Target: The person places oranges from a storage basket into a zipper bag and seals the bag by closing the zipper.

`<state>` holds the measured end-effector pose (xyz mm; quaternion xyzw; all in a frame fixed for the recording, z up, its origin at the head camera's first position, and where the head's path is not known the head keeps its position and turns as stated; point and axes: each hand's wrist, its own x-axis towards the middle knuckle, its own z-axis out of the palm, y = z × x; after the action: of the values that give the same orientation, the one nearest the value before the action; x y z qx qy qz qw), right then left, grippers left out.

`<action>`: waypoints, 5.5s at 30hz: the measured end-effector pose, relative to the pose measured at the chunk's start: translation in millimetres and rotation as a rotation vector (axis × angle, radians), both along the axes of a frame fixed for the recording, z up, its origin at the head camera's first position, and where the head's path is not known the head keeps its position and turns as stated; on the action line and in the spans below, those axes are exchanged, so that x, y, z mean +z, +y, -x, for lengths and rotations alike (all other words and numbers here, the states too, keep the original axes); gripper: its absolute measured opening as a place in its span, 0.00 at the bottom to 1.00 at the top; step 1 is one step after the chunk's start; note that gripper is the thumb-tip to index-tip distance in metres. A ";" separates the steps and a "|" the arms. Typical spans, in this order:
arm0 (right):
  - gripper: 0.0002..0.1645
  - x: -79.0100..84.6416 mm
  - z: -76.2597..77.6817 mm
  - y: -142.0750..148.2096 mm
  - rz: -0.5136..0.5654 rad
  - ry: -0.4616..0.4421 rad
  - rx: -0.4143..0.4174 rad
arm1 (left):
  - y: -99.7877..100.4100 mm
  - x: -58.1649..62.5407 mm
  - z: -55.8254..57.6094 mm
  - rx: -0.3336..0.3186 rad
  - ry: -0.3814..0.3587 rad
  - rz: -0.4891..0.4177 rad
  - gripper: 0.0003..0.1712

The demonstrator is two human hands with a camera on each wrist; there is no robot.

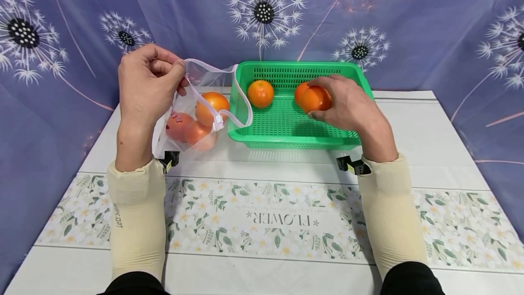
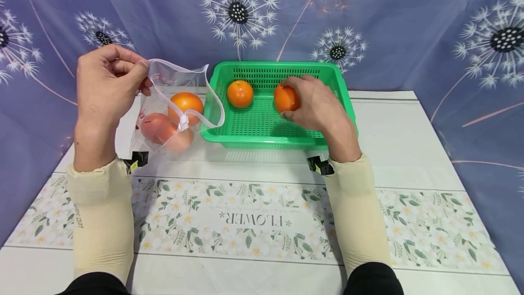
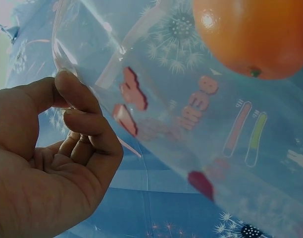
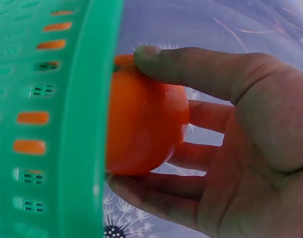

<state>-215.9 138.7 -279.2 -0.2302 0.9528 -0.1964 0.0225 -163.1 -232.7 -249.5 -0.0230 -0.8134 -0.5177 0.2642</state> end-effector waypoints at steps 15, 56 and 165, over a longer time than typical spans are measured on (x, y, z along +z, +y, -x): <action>0.39 6.4 -10.0 -13.8 0.048 0.045 0.045 | 0.3 -0.6 2.2 0.007 -0.019 0.017 0.03; 0.40 18.1 -23.8 -71.8 0.194 0.119 0.207 | 1.8 -1.7 4.9 -0.010 -0.026 0.026 0.03; 0.26 4.4 -5.1 -99.9 0.271 0.098 0.176 | 2.9 -2.4 3.9 -0.024 -0.062 0.081 0.03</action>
<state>-210.8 38.8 -274.9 -0.3232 0.8937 -0.3089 -0.0379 -167.0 -229.8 -251.9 -0.0276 -0.8412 -0.4879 0.2315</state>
